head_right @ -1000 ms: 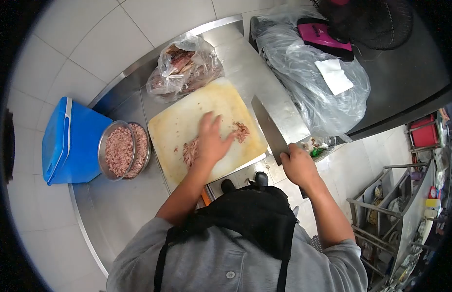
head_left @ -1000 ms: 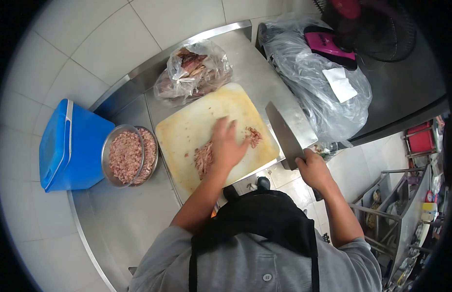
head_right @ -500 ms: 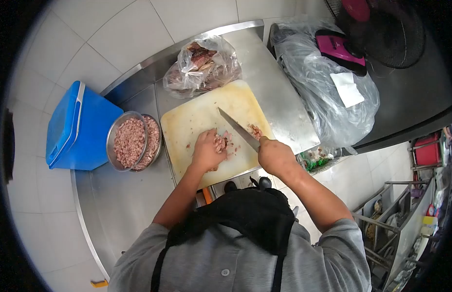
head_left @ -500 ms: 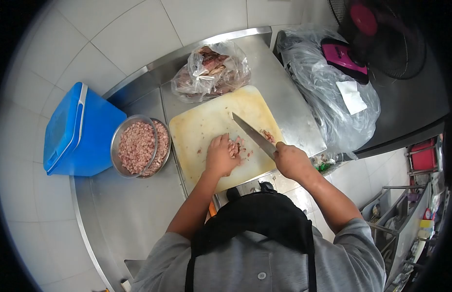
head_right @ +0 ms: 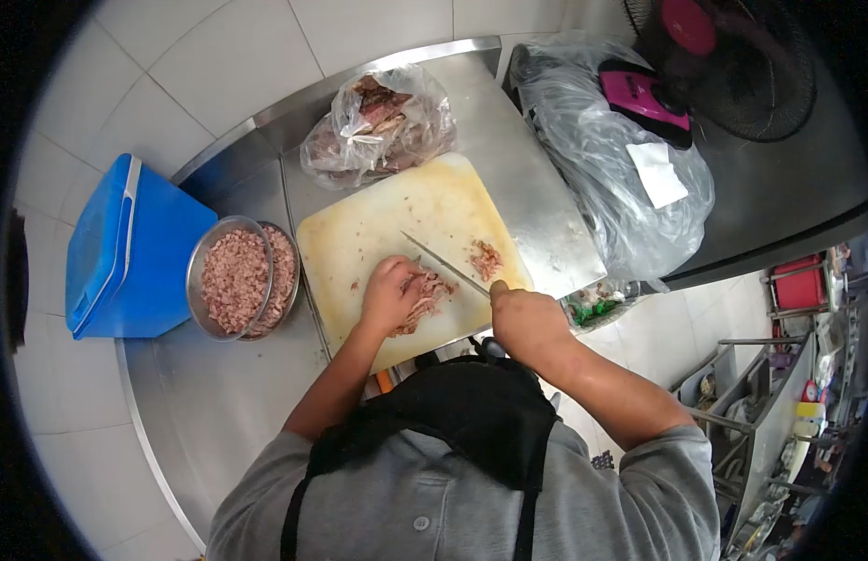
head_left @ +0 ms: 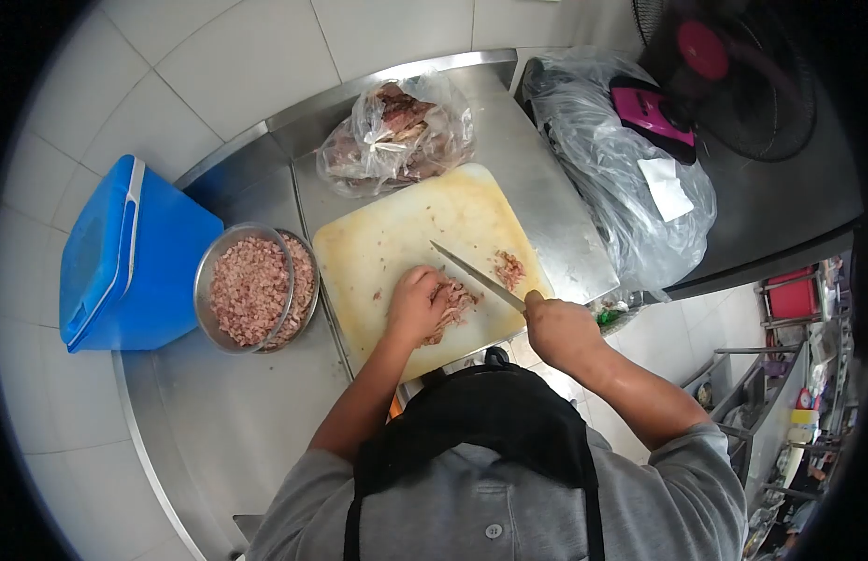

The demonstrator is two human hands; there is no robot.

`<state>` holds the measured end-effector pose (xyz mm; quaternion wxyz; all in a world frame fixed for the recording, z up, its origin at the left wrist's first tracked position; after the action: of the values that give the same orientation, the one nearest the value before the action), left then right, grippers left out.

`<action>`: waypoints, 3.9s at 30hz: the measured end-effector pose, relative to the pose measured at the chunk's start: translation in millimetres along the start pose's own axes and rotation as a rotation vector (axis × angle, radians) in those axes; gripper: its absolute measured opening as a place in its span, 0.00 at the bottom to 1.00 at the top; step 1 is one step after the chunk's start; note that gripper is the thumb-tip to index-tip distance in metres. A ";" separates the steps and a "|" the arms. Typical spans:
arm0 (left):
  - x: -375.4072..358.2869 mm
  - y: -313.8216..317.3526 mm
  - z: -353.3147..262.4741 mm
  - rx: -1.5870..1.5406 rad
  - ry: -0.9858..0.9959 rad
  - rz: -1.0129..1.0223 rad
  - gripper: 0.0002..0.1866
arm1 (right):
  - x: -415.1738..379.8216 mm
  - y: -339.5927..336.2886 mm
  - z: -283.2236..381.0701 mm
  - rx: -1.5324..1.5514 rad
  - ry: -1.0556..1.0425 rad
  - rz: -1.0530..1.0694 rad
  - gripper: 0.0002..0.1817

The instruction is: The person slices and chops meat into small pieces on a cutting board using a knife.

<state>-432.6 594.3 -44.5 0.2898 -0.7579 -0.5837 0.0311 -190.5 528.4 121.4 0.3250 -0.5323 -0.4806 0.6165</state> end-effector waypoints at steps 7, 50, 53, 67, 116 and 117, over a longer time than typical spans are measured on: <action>9.9 0.2 -33.9 -0.006 -0.048 -0.139 0.13 | 11.5 5.5 -1.3 0.061 0.074 0.033 0.11; 2.3 3.8 -11.1 -0.002 0.065 -0.078 0.10 | 2.3 0.9 15.8 0.116 0.051 0.108 0.11; 5.3 5.9 -10.9 0.036 0.060 -0.084 0.07 | 16.5 26.9 24.5 0.154 -0.033 0.053 0.11; -0.9 4.1 -6.7 0.028 -0.045 -0.109 0.09 | 59.5 36.1 36.9 0.111 -0.014 0.071 0.12; -13.9 15.4 -21.4 0.056 0.048 -0.301 0.06 | 8.3 -18.9 8.4 0.021 -0.087 0.150 0.12; -14.0 16.9 -18.6 0.072 0.058 -0.298 0.05 | 13.4 -9.8 10.3 0.041 -0.109 0.158 0.13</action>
<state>-415.2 571.6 -41.2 0.3350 -0.6527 -0.6794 -0.0134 -204.6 541.2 125.8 0.2598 -0.5275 -0.4412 0.6779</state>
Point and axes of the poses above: each hand's wrist, its own x-axis towards the middle knuckle, its own y-axis out of the palm, z = x × y, the point moved 1 cm from there along x, towards the middle knuckle, and after that the axes turned 12 degrees about -x, right-handed, at the moved point
